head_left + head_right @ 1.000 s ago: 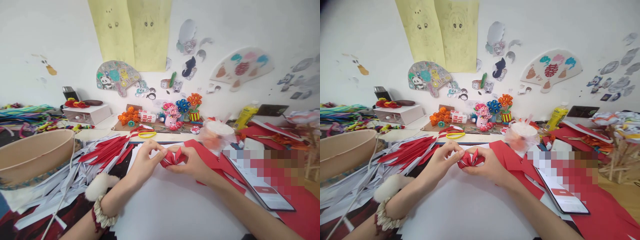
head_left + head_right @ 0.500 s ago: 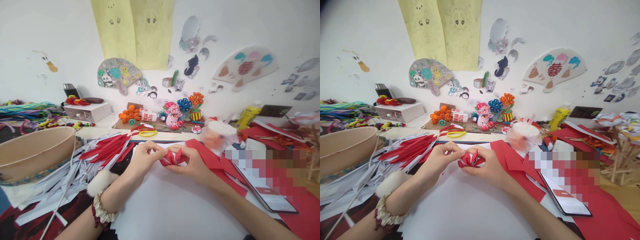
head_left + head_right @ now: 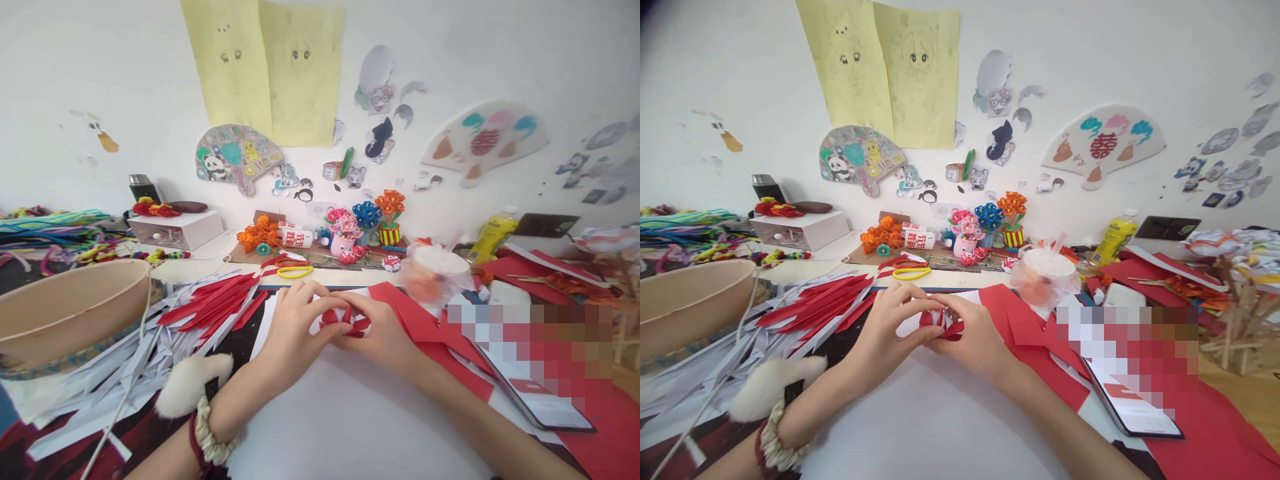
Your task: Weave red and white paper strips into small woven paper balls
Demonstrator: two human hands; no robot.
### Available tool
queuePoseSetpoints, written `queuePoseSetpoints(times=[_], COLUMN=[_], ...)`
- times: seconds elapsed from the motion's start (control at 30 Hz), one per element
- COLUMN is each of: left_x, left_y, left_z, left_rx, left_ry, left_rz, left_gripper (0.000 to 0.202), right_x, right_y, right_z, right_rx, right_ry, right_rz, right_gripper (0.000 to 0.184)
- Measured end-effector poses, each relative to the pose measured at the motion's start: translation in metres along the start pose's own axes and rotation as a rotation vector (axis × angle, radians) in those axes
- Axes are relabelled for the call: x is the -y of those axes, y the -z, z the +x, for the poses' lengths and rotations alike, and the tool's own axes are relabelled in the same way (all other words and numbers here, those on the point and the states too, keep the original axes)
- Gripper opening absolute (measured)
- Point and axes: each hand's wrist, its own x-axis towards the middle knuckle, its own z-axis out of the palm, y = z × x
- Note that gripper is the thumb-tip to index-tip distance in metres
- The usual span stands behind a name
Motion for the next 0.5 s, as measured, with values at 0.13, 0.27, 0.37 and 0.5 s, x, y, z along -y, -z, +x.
queuePoseSetpoints(times=[0.13,0.27,0.37,0.5], left_x=[0.004,0.006,0.003,-0.005], left_y=[-0.002,0.000,-0.001,-0.007], left_z=[0.000,0.002,0.000,-0.004], left_rx=[0.020,0.021,0.024,-0.075], left_ry=[0.005,0.007,-0.007,0.001], left_rz=[0.034,-0.026,-0.009,0.083], left_gripper=[0.007,0.010,0.016,0.011], right_x=[0.000,-0.004,-0.006,-0.006], right_y=[0.001,0.003,0.003,0.002], right_z=[0.000,0.001,0.001,0.001], right_rx=[0.000,-0.008,-0.030,-0.094], right_ry=[0.034,0.064,0.089,0.162], right_rz=[-0.003,-0.023,-0.059,-0.160], right_gripper=[0.044,0.044,0.041,0.042])
